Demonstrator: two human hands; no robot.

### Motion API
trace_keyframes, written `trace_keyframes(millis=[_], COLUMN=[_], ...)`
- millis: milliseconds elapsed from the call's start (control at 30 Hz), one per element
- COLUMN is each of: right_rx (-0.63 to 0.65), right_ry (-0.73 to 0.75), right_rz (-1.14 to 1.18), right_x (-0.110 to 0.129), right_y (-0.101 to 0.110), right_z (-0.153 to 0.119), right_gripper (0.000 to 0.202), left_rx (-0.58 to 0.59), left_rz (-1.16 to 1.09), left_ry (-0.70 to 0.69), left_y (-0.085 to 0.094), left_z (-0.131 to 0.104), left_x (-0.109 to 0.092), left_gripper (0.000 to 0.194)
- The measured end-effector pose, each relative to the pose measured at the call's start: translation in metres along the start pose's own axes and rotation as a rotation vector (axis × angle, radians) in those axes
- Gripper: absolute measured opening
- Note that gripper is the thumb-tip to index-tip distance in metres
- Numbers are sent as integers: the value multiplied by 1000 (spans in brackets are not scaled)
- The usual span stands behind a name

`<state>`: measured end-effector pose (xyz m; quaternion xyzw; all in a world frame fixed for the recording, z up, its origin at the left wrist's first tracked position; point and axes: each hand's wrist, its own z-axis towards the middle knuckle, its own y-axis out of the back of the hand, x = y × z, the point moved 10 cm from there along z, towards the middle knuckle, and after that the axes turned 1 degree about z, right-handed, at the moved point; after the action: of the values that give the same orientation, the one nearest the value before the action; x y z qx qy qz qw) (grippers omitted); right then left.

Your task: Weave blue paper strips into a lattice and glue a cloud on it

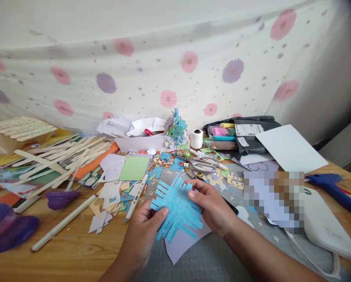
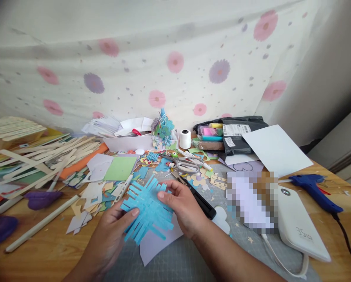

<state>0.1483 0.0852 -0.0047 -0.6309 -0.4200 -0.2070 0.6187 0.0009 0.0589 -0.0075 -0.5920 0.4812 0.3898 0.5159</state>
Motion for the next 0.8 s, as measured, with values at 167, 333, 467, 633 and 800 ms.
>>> trace_keyframes(millis=[167,333,467,633,800], right_rx=[-54,-1,131,193,154], right_ry=[-36,11,222,997,1371], right_rz=[-69,-149,-402,-954,-1204], right_x=[-10,-4,20,70,73], right_y=[7,4,-8,-39,-55], right_z=[2,2,-1,-46,-85], right_gripper=[37,33,26,17,31], left_rx=[68,122,149,168,-70], left_rz=[28,200,713,1108,873], left_ry=[36,-9,-395,-1370,-1235], left_y=[-4,2,-4,-38,-7], left_z=[0,7,2,-66,-50], left_x=[1,-4,-49,-110,-120], left_gripper=[24,24,17,29,40])
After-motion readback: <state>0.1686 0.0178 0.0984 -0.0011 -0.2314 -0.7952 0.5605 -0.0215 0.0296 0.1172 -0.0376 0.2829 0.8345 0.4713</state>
